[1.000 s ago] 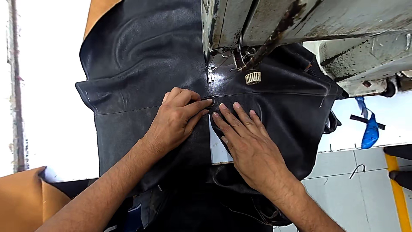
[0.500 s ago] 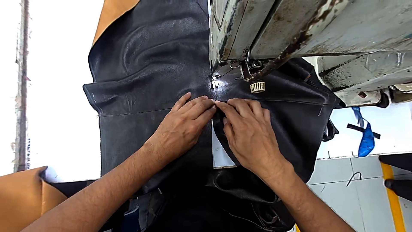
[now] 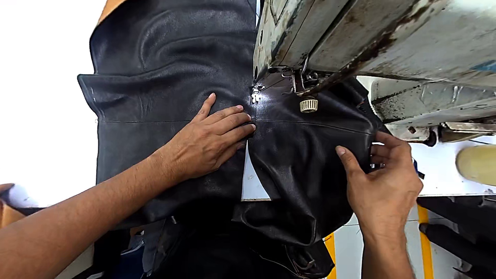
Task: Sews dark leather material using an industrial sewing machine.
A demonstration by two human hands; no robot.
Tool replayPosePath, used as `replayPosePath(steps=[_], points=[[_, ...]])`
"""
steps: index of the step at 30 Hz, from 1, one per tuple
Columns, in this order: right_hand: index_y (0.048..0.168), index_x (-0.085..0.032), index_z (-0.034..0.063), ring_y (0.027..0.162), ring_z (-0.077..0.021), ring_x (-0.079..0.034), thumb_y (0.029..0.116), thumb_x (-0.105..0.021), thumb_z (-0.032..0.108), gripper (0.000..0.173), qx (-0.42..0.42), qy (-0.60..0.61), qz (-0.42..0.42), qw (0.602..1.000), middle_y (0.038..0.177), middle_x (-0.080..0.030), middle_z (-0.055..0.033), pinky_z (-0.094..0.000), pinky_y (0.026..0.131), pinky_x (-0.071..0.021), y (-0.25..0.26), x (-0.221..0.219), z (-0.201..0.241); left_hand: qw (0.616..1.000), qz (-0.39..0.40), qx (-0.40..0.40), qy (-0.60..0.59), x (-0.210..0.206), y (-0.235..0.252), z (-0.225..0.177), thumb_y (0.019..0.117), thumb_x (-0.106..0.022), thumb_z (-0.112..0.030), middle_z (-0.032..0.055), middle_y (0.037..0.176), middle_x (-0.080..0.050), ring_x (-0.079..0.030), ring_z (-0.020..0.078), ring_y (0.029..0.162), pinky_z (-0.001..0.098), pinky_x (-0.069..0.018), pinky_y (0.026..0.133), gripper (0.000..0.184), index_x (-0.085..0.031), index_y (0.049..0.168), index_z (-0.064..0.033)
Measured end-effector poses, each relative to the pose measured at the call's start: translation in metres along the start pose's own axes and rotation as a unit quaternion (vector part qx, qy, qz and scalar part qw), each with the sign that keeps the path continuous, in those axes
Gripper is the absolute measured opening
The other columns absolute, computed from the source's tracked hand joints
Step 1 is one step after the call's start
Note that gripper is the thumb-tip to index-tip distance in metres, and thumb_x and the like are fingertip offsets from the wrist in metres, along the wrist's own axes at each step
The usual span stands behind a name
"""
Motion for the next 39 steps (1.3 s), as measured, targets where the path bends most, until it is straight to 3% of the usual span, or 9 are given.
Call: replayPosePath(steps=[2,6,10,27,35,39], points=[[0.135,-0.053,0.0089,0.081,-0.0178,-0.069,0.0957,-0.073,0.032,0.05,0.005,0.037,0.007,0.999,0.101,-0.07,-0.0088,-0.0402,0.07,-0.0566,0.002,-0.005,0.002,1.0,0.0,0.003,0.003,0.001,0.0,-0.001,0.109,-0.04,-0.033,0.007,0.149,-0.057,-0.044,0.0284,0.147,0.0693,-0.0201,0.122,0.043,-0.062,0.142,-0.0164],[0.136,-0.052,0.009,0.086,-0.0068,-0.069,0.0959,-0.073,0.026,0.048,0.035,0.096,-0.014,0.995,0.105,-0.071,-0.0038,-0.0281,0.077,-0.0582,0.005,-0.002,0.007,1.0,0.008,0.009,0.007,0.002,0.001,0.001,0.1085,-0.042,-0.033,0.0072,0.149,-0.057,-0.044,0.0279,0.148,0.0685,-0.0211,0.122,0.043,-0.062,0.142,-0.0152],[0.135,-0.053,0.005,0.094,-0.0092,-0.071,0.0931,-0.075,0.021,0.05,0.054,0.131,-0.037,0.989,0.108,-0.072,-0.0063,-0.0303,0.083,-0.0595,0.02,0.004,0.012,1.0,0.009,0.016,0.011,0.003,0.007,0.007,0.1084,-0.041,-0.037,0.0062,0.149,-0.058,-0.044,0.0277,0.147,0.0685,-0.02,0.122,0.044,-0.062,0.142,-0.0167],[0.135,-0.053,0.0099,0.089,-0.0033,-0.069,0.0937,-0.075,0.025,0.049,0.078,0.134,-0.033,0.987,0.106,-0.072,-0.0003,-0.0235,0.08,-0.0579,0.043,0.009,0.028,1.0,0.009,0.022,0.012,0.006,0.022,0.024,0.1058,-0.045,-0.044,0.006,0.149,-0.057,-0.044,0.0274,0.147,0.0693,-0.0184,0.122,0.048,-0.062,0.142,-0.0169],[0.134,-0.054,0.0075,0.086,-0.009,-0.069,0.0912,-0.076,0.025,0.051,0.074,0.116,-0.035,0.99,0.102,-0.072,-0.0052,-0.0297,0.079,-0.0573,0.055,0.003,0.026,0.999,0.011,0.027,0.022,0.007,0.024,0.026,0.1062,-0.046,-0.044,0.0063,0.151,-0.055,-0.042,0.0257,0.148,0.0677,-0.0188,0.123,0.049,-0.06,0.144,-0.0159],[0.134,-0.054,0.0081,0.087,-0.008,-0.07,0.0907,-0.076,0.025,0.051,0.071,0.116,-0.04,0.99,0.102,-0.072,-0.0041,-0.0282,0.08,-0.0576,0.061,0.002,0.027,0.999,0.017,0.025,0.024,0.006,0.026,0.028,0.1061,-0.046,-0.043,0.0065,0.153,-0.054,-0.041,0.0254,0.149,0.0674,-0.0197,0.123,0.05,-0.059,0.145,-0.0153]])
Point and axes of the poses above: each hand's wrist, its own y-axis towards the middle knuckle, its own x-axis out of the back of the hand, z = x × y, the point moved 10 cm from there along y, towards the middle knuckle
